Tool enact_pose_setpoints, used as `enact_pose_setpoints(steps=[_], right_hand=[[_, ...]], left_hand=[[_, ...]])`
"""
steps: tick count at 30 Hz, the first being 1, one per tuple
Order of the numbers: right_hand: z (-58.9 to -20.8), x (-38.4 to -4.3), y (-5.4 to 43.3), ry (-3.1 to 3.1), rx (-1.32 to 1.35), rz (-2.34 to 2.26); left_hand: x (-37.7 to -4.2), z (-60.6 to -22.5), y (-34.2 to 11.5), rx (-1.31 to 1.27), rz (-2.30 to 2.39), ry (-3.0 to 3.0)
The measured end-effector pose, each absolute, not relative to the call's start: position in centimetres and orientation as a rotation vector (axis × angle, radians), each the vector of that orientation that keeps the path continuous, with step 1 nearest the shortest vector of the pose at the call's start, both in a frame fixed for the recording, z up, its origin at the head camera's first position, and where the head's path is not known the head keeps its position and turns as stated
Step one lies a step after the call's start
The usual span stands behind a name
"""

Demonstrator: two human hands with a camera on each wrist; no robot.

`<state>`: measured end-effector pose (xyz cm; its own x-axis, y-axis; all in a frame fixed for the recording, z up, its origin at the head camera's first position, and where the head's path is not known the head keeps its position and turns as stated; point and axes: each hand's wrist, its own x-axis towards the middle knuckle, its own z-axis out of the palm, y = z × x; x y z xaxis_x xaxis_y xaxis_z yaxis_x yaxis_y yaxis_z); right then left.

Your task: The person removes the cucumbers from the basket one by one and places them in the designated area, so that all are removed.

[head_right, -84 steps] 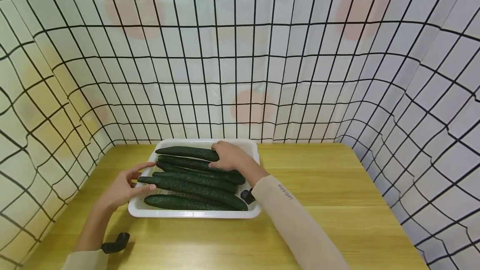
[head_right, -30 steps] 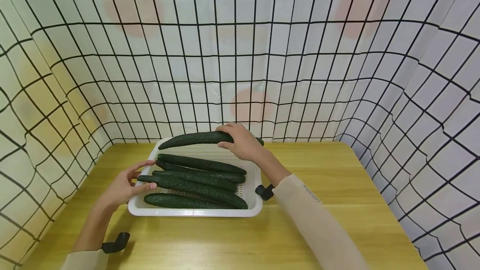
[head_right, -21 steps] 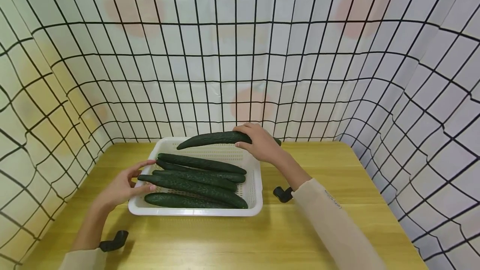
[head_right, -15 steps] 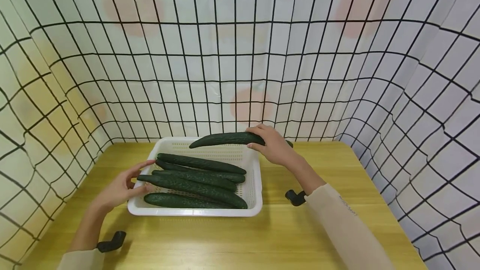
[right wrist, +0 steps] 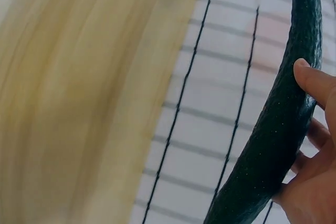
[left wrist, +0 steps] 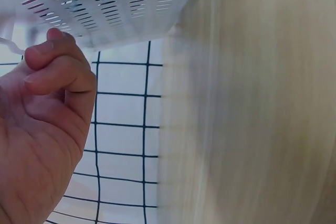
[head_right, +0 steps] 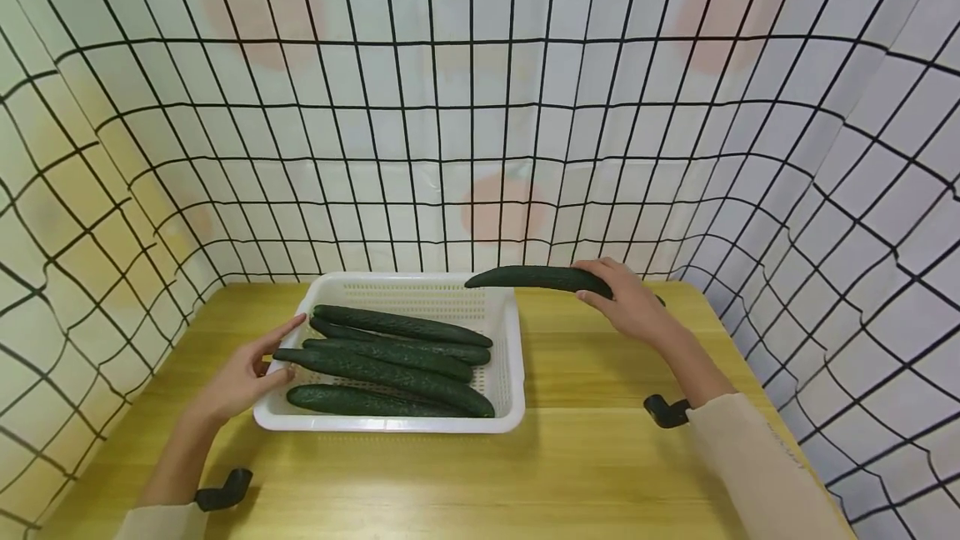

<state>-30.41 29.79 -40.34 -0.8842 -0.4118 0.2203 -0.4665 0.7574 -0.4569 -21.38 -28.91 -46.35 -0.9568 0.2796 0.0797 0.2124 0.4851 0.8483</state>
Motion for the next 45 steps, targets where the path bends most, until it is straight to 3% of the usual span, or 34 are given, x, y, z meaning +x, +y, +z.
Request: enact_pose_setpoints(steps=[17,45], right_hand=[[-45.1,-31.0,38.9,-2.905,0.666,0.712],[-49.8,-34.3,39.2,-3.029,0.653,0.806]], left_hand=[[-21.4,-46.0,-28.8,0.301,1.471,2.633],[-21.4,-46.3,-28.7,0.240,1.630,2.503]])
